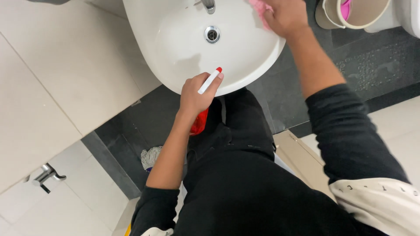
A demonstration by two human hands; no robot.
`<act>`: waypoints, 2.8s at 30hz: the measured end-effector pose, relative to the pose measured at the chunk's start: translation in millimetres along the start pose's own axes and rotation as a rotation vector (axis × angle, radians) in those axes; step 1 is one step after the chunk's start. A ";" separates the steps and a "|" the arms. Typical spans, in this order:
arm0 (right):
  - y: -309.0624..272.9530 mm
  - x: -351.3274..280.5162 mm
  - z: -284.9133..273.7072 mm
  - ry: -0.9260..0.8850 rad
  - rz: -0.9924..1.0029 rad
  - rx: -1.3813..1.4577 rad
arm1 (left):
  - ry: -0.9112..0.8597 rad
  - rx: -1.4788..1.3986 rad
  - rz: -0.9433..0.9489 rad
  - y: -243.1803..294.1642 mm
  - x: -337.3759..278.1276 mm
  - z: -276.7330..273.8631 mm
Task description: The person cleans a bathroom sink and surrounding surfaces using a pink cloth and a red spray bottle. They wipe the sink basin, faucet, and adjacent tiled walls, then spray the wall and wipe it down with the cloth.
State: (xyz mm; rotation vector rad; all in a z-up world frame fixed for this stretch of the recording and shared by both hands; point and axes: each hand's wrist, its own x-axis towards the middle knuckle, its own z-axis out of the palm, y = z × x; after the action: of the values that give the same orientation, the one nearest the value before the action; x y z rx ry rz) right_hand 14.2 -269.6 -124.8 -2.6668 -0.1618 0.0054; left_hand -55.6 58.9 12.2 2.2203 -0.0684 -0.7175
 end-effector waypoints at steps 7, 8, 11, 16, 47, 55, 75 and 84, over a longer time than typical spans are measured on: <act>-85.6 -91.1 29.9 0.219 0.071 -0.410 | -0.059 -0.057 -0.053 -8.8 -11.7 -2.5; -106.9 -99.3 32.4 -0.028 0.097 -0.339 | -0.041 -0.056 -0.014 -11.5 -12.4 -2.5; -125.0 -92.9 34.9 -0.407 0.121 -0.271 | -0.024 -0.043 0.023 -13.1 -13.1 -6.3; -61.6 -54.2 49.4 -0.530 0.069 -0.438 | -0.013 -0.041 0.019 -11.1 -14.2 -16.4; -138.3 -29.7 13.3 -0.947 0.152 -0.144 | 0.077 -0.102 -0.091 -25.5 -22.2 -13.0; -167.2 -39.2 123.5 -0.900 0.003 -0.003 | 0.092 -0.111 -0.145 -45.8 -42.3 -33.7; -216.8 -78.6 34.0 -0.492 0.105 0.350 | 0.214 0.131 -0.177 -109.5 -46.5 -30.1; -276.0 -4.6 130.7 -0.329 -0.208 0.562 | 0.504 -0.075 -0.072 -118.6 -72.5 -44.3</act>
State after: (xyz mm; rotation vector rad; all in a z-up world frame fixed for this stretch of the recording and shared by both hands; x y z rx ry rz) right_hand -25.7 33.1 -116.6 -2.0613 -0.4674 0.3681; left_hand -114.3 190.0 -13.2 2.2742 0.2856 -0.1777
